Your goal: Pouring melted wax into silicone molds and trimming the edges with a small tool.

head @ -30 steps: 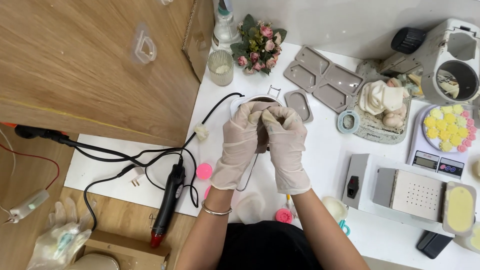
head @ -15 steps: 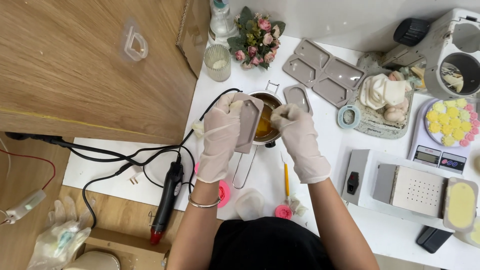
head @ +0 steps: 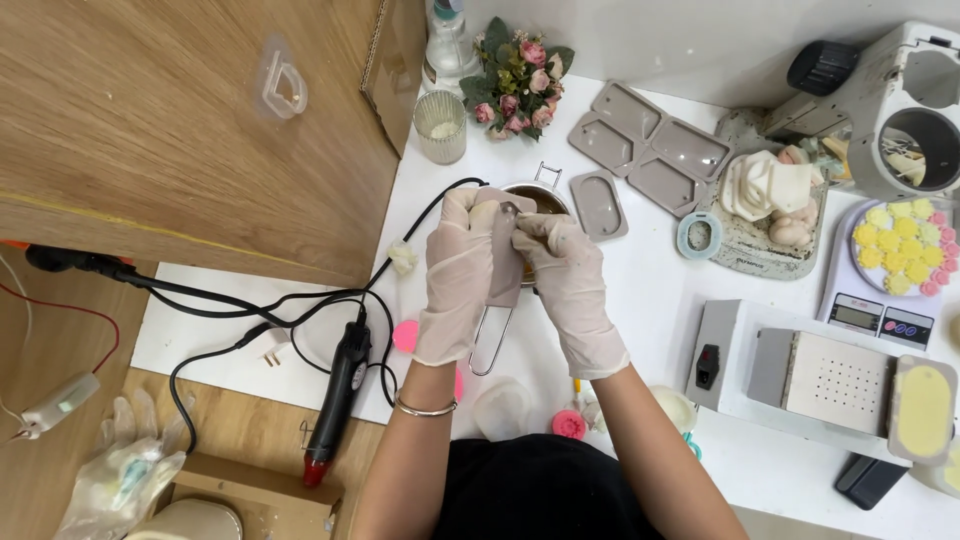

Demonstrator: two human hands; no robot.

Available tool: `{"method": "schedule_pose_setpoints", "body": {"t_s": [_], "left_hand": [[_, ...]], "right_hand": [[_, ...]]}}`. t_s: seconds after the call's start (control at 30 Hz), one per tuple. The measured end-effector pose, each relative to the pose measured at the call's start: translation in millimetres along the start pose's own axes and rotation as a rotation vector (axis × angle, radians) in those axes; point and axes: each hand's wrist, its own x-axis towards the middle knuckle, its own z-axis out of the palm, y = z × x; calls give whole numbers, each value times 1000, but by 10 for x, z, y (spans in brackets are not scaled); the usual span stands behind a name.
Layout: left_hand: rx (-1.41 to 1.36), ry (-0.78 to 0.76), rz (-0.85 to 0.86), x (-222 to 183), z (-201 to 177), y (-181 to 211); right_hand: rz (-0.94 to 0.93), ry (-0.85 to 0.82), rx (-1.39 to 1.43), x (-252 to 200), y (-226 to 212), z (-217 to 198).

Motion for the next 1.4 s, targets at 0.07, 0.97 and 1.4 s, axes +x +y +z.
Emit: {"method": "schedule_pose_setpoints", "body": {"t_s": [0.07,0.97,1.4], "left_hand": [[-130,38,24,7,36,-95],[474,-119,362,30,-24,-116],[424,-104,232,12,-37,-162]], "right_hand": [[-102,70,66,-19,144,3],[318,35,655,429,595,-76],[355,57,763,374,394,-81]]}}
